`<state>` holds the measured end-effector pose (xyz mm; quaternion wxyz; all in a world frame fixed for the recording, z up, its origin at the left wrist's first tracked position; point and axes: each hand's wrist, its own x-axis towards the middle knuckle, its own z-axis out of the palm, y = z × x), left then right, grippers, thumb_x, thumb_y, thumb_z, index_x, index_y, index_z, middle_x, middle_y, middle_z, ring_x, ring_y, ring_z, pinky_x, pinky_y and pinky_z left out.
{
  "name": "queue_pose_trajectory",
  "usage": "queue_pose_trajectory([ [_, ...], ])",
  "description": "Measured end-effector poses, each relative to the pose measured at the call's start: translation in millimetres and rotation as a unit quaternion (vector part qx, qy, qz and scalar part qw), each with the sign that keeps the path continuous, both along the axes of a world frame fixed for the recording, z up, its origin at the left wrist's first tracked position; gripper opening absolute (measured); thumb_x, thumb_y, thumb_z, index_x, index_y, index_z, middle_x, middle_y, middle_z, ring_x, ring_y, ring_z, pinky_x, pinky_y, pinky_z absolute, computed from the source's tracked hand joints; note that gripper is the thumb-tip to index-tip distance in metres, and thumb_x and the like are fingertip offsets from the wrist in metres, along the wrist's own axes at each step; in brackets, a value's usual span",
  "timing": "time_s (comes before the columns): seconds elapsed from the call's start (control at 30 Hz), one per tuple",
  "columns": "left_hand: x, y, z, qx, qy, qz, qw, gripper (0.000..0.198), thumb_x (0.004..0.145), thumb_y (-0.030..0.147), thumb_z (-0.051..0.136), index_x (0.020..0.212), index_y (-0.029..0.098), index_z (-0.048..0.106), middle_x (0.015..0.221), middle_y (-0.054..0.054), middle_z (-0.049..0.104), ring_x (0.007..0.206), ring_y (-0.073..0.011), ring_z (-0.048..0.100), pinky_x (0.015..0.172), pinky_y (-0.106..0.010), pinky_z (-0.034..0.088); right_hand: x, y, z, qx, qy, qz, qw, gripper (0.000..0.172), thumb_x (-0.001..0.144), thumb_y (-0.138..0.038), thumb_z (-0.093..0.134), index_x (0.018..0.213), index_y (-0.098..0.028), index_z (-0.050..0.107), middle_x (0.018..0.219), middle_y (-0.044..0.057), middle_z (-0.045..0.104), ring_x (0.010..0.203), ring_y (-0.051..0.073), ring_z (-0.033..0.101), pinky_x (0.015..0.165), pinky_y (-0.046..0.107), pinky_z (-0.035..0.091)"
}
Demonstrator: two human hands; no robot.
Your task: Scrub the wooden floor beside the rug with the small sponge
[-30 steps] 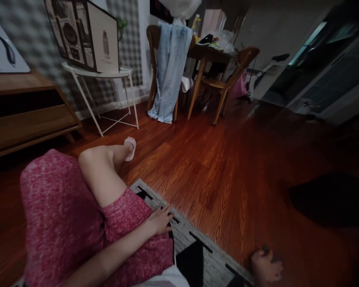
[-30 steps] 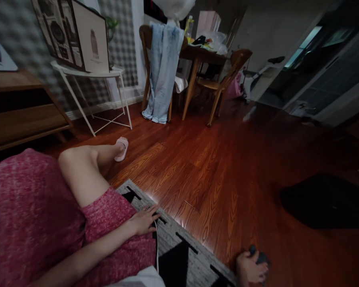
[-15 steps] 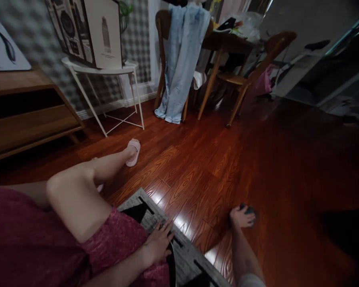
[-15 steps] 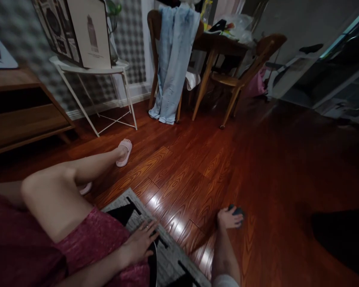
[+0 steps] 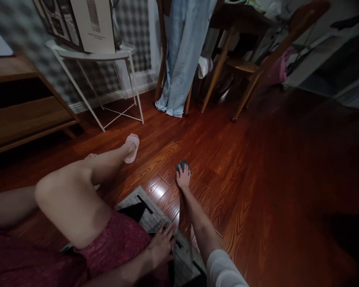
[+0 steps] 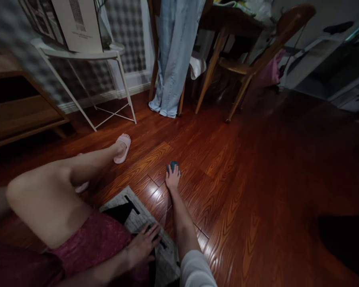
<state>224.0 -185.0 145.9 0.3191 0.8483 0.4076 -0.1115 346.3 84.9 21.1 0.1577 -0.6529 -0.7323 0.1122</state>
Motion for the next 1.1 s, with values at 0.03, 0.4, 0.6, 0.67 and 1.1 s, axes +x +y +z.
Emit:
queue_pose_trajectory([
  [0.03,-0.5,-0.1,0.3,0.005,0.002,0.0,1.0,0.068,0.091,0.052,0.061,0.15,0.022,0.045,0.161,-0.015,0.026,0.149,-0.0339,0.023,0.119,-0.056,0.021,-10.7,-6.7,1.3,-0.005,-0.004,0.027,1.0,0.055,0.101,-0.039,0.03,0.154,-0.024,0.036,0.165,0.011,0.023,0.15,0.025,0.013,0.119,0.049,0.013],
  [0.4,2.6,12.1,10.0,-0.014,0.037,0.022,0.999,0.066,0.09,0.048,0.063,0.146,0.018,0.049,0.161,-0.019,0.025,0.15,-0.0341,0.022,0.119,-0.057,0.019,95.3,-100.4,-1.7,0.064,-0.062,0.121,0.989,0.05,0.101,-0.034,0.032,0.15,-0.03,0.043,0.16,0.007,0.036,0.148,0.019,0.026,0.118,0.041,0.024],
  [0.6,6.4,15.8,14.3,-0.006,0.045,0.009,0.999,0.066,0.087,0.045,0.066,0.145,0.017,0.05,0.161,-0.019,0.026,0.149,-0.0342,0.022,0.119,-0.055,0.02,185.7,-157.9,-13.7,0.079,-0.078,-0.105,0.988,0.054,0.1,-0.037,0.024,0.147,-0.023,0.047,0.158,0.012,0.037,0.147,0.023,0.028,0.114,0.044,0.03],
  [0.67,6.3,16.2,17.5,0.001,0.051,0.005,0.999,0.066,0.088,0.046,0.065,0.145,0.016,0.05,0.161,-0.019,0.025,0.15,-0.0332,0.022,0.119,-0.054,0.021,191.7,-175.1,-17.2,0.08,-0.074,-0.168,0.98,0.056,0.1,-0.038,0.023,0.148,-0.021,0.047,0.157,0.014,0.037,0.147,0.025,0.028,0.113,0.046,0.031],
  [1.1,-14.2,4.1,38.8,0.046,0.015,-0.01,0.999,0.062,0.093,0.049,0.054,0.147,0.02,0.045,0.164,-0.014,0.021,0.151,-0.0321,0.019,0.119,-0.054,0.022,42.9,-212.9,-24.2,0.012,-0.071,-0.164,0.984,0.056,0.099,-0.036,0.028,0.153,-0.026,0.038,0.162,0.011,0.031,0.15,0.024,0.023,0.118,0.048,0.021],
])
